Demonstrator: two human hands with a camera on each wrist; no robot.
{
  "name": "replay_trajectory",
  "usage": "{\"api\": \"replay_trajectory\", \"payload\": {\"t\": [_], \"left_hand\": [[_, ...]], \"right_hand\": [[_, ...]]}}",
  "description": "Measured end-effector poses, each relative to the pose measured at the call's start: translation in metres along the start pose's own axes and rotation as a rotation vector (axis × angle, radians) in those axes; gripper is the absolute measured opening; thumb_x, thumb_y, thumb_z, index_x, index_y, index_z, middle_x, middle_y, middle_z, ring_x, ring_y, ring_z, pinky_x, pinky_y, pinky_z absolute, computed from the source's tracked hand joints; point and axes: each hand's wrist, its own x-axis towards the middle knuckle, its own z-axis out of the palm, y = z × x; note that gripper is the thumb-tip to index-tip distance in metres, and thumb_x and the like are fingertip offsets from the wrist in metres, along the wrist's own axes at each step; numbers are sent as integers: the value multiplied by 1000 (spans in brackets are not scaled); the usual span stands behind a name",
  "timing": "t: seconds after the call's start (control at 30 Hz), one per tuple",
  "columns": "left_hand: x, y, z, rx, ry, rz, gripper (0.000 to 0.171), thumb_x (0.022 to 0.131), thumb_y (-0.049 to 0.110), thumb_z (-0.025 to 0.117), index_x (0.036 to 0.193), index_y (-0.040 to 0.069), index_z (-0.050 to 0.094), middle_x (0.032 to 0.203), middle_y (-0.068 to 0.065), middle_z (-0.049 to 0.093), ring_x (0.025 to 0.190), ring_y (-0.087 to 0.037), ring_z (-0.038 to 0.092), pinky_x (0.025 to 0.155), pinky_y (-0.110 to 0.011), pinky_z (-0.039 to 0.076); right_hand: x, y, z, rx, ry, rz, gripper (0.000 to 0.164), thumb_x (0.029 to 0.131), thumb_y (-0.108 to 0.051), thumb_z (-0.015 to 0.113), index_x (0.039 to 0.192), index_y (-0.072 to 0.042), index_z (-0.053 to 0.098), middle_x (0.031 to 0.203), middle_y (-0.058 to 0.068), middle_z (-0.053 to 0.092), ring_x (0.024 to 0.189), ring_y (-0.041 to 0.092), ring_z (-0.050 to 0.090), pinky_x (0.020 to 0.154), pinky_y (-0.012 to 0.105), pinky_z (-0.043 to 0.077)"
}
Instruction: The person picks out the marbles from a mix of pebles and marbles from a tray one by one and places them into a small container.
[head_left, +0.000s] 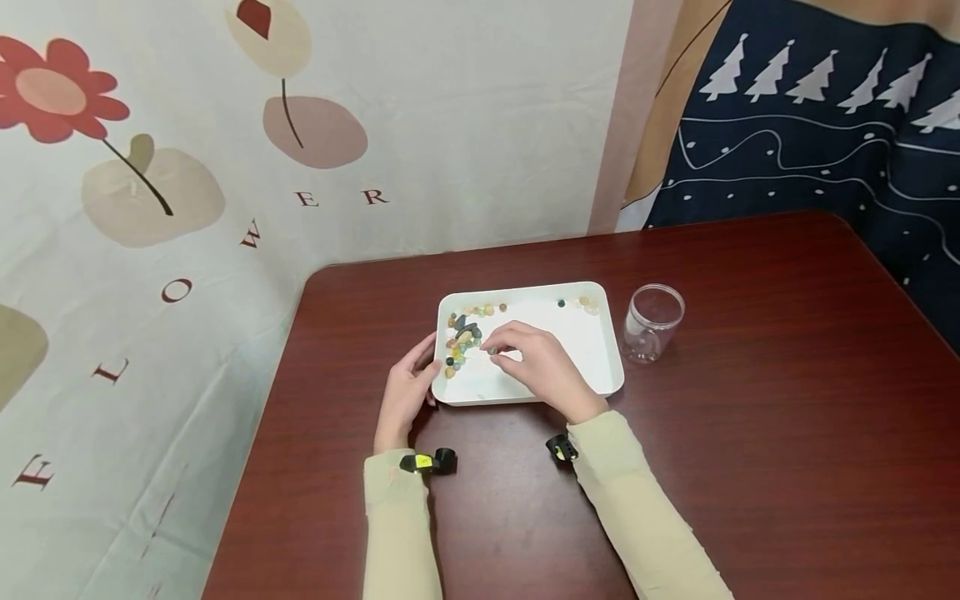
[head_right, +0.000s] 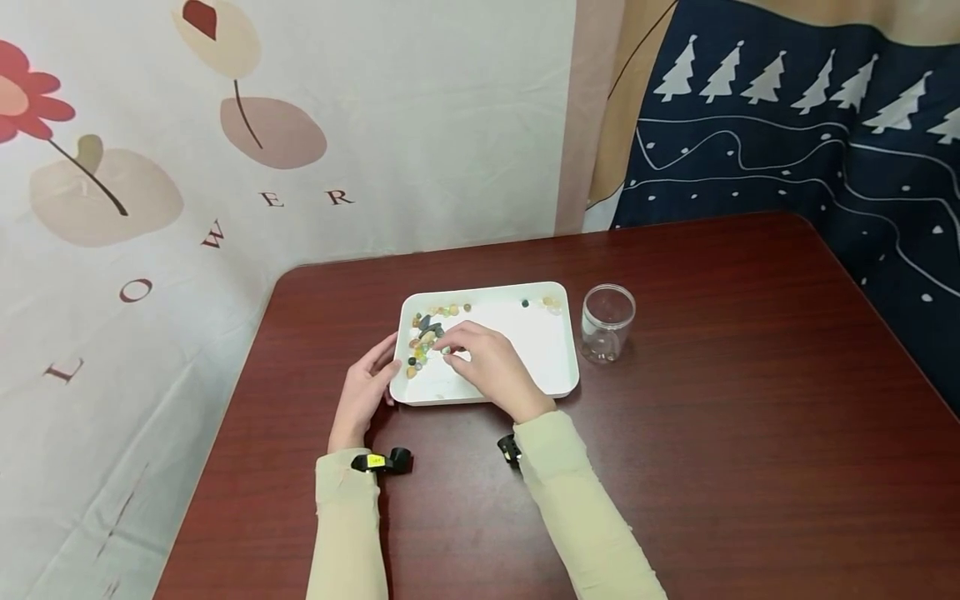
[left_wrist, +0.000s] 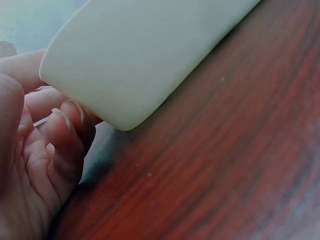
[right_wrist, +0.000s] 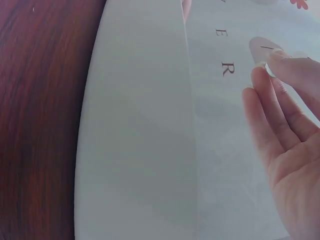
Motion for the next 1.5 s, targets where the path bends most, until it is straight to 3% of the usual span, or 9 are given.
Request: {"api": "replay_trajectory", "payload": {"t": [0.1, 0.33, 0.7, 0.9, 1.1, 1.33, 1.5], "left_hand": [[0, -1, 0, -4, 0, -2, 44, 87, 14, 56, 130, 18, 48, 125, -6, 51, 44, -25, 45, 38, -40, 42], [11, -29, -2, 15, 31, 0, 42, 86, 22, 58, 126, 32, 50, 123, 2, 52, 42, -19, 45, 36, -35, 42], [10, -25, -1, -6, 46, -49, 39, 86, 20, 59, 124, 27, 53, 120, -3, 55, 35, -20, 46, 34, -36, 44], [2, -6, 2, -8, 39, -46, 42, 86, 14, 56, 128, 17, 51, 121, -11, 54, 34, -18, 46, 34, -37, 43], [-2, 3, 2, -15, 46, -34, 43, 86, 11, 55, 129, 14, 50, 121, -12, 54, 33, -14, 44, 33, -37, 43], [-2, 2, 0, -3, 64, -54, 42, 86, 13, 56, 128, 16, 51, 121, -8, 54, 34, -15, 44, 34, -36, 43], [3, -9, -1, -37, 63, -65, 41, 86, 14, 57, 127, 20, 52, 121, -5, 55, 34, -18, 44, 33, -35, 43]], "right_hand": [[-1, 1, -4, -11, 20, -7, 16, 80, -8, 66, 92, -18, 68, 93, -13, 59, 83, -1, 55, 74, 17, 44], [-6, 4, -14, -44, 39, 11, 17, 80, -12, 66, 93, -22, 67, 91, -13, 60, 81, -1, 55, 73, 19, 44], [-10, 2, -33, -68, 95, 49, 14, 80, -28, 66, 94, -24, 66, 86, -14, 59, 80, 3, 55, 71, 25, 46], [-13, 4, -48, -89, 167, 56, 17, 80, -33, 66, 93, -23, 67, 84, -16, 58, 79, 0, 53, 67, 23, 45], [-20, 11, -65, -123, 177, 109, 19, 79, -31, 67, 96, -22, 67, 85, -15, 58, 79, 2, 53, 66, 22, 45], [-28, 18, -84, -143, 203, 152, 19, 79, -31, 67, 96, -22, 66, 88, -14, 58, 79, 4, 53, 64, 21, 44], [-32, 20, -93, -163, 227, 175, 21, 81, -33, 64, 98, -22, 66, 85, -14, 57, 75, 5, 50, 62, 22, 43]]}}
